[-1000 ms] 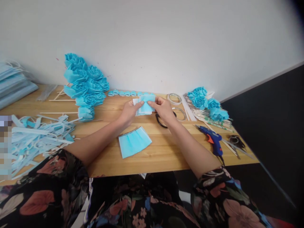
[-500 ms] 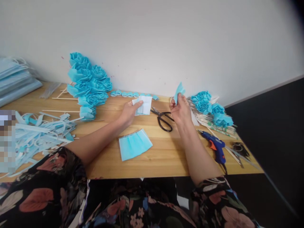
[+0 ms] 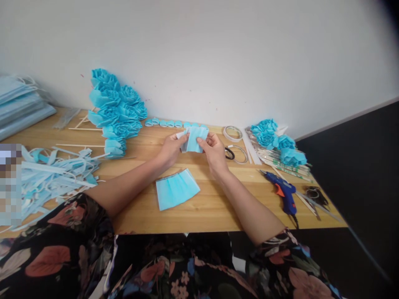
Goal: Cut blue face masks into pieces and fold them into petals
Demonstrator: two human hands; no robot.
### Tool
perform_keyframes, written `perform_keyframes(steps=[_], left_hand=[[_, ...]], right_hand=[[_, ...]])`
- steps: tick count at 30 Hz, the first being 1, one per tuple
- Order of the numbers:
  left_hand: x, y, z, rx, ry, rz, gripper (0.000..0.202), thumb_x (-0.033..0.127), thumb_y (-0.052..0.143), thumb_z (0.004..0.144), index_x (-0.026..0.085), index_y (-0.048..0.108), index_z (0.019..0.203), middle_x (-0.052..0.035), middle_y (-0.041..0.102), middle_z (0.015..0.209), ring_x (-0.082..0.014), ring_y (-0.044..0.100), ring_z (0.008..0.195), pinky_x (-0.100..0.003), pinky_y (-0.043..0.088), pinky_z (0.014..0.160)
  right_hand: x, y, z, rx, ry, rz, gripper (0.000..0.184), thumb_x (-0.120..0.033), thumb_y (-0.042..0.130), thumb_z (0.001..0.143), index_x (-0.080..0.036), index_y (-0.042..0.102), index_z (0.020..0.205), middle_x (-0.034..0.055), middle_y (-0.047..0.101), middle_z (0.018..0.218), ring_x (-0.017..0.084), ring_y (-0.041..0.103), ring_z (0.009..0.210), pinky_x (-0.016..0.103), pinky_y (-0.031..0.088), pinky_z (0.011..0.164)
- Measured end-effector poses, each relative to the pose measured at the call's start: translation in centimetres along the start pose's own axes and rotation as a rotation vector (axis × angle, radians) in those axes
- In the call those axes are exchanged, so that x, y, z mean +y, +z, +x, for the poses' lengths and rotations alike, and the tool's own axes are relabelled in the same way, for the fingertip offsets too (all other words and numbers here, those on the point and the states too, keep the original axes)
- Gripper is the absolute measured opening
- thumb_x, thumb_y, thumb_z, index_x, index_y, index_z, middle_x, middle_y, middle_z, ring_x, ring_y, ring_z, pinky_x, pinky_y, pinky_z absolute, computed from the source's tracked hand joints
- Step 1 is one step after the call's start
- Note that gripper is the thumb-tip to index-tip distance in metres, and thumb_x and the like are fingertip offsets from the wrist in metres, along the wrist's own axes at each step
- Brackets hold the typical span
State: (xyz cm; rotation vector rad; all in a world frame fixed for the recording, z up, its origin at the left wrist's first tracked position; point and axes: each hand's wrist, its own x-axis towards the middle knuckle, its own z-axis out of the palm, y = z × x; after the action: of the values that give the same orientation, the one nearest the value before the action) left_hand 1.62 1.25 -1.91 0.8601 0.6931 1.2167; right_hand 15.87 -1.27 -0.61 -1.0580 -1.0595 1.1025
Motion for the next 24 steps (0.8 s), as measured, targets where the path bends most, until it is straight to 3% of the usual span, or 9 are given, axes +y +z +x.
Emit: perform_keyframes(steps=[3, 10, 14, 18, 24], left_hand=[[-0.09, 0.10, -0.04, -0.029, 0.002, -0.009, 0.037, 0.043, 0.085, 0.067, 0.013, 0.075, 0.087, -0.0077, 0.076, 0.085, -0.0209, 0.069, 0.082, -0.030, 0.051, 0.074], [0.15, 0.41, -0.40, -0.052, 0.001, -0.003, 0.037, 0.042, 0.086, 0.067, 0.013, 0.077, 0.087, -0.0078, 0.077, 0.087, -0.0199, 0.070, 0.080, -0.030, 0.053, 0.075], [0.16, 0.48, -0.32, -0.066, -0.015, -0.038, 0.039, 0.046, 0.083, 0.071, 0.013, 0.076, 0.091, -0.0080, 0.077, 0.087, -0.0230, 0.072, 0.087, -0.034, 0.054, 0.082], [0.00, 0.39, -0.22, -0.066, -0.048, -0.021, 0.041, 0.047, 0.082, 0.072, 0.012, 0.076, 0.092, -0.0086, 0.077, 0.087, -0.0243, 0.072, 0.086, -0.035, 0.055, 0.081], [0.10, 0.40, -0.28, -0.077, -0.035, -0.021, 0.038, 0.046, 0.082, 0.073, 0.013, 0.076, 0.089, -0.0089, 0.078, 0.088, -0.0248, 0.072, 0.088, -0.035, 0.055, 0.081]], right_hand=[[-0.05, -0.26, 0.27, -0.003, -0.010, -0.068, 0.047, -0.040, 0.080, 0.069, -0.023, 0.063, 0.109, -0.0057, 0.063, 0.068, 0.012, 0.055, 0.062, 0.025, 0.047, 0.060], [0.20, -0.48, 0.32, 0.009, -0.048, -0.126, 0.027, -0.044, 0.076, 0.072, -0.020, 0.069, 0.083, -0.0027, 0.067, 0.074, 0.012, 0.056, 0.067, 0.027, 0.050, 0.068], [0.52, -0.64, 0.50, 0.048, -0.065, -0.128, 0.028, -0.044, 0.074, 0.074, -0.020, 0.071, 0.088, -0.0018, 0.070, 0.082, 0.014, 0.059, 0.074, 0.028, 0.051, 0.073], [0.70, -0.71, 0.64, 0.034, -0.059, -0.058, 0.030, -0.045, 0.074, 0.074, -0.021, 0.070, 0.092, -0.0010, 0.071, 0.085, 0.016, 0.062, 0.079, 0.030, 0.053, 0.079], [0.65, -0.83, 0.76, 0.088, -0.079, -0.082, 0.027, -0.045, 0.072, 0.076, -0.019, 0.069, 0.083, -0.0025, 0.067, 0.076, 0.014, 0.059, 0.072, 0.027, 0.051, 0.070]])
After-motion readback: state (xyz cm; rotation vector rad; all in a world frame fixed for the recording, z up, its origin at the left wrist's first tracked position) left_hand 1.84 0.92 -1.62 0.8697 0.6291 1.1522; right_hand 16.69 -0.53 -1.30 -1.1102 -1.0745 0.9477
